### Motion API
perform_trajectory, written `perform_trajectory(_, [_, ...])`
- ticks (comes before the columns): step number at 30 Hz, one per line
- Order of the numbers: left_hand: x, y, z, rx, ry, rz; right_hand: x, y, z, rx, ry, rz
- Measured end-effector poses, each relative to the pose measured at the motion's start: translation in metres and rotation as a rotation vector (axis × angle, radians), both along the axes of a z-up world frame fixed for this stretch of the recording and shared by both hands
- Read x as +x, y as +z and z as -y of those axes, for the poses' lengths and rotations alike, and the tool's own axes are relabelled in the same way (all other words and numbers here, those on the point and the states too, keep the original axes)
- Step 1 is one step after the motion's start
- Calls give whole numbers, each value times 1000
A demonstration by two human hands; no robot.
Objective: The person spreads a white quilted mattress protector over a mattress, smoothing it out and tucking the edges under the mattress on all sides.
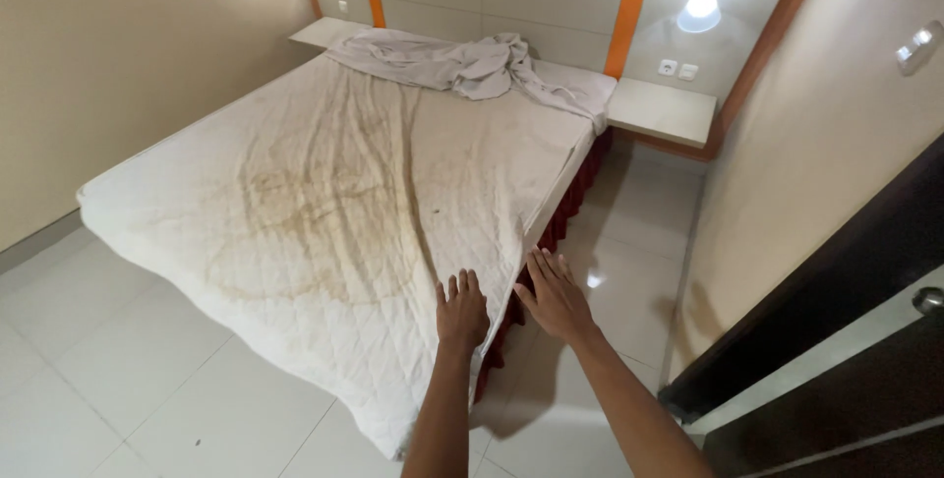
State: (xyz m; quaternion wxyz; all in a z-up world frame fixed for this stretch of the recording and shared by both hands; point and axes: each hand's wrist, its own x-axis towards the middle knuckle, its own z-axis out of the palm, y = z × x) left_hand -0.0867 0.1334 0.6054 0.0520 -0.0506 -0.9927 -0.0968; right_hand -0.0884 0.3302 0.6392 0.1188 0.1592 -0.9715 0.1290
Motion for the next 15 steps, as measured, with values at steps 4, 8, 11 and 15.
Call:
perform_trajectory(4, [-46,4,-26,-9,-7,16,-39,6,-18,12,4,5])
perform_trajectory(8, [-106,7,-54,53,4,-58,-100,8,-36,28,53,-40])
perform_trajectory(11, [-144,13,-63,83,19,-89,-145,4,-42,57,78,-18])
perform_trajectory(15, [-198,16,-76,54,34,-66,-207,-2,-56,43,108,-4])
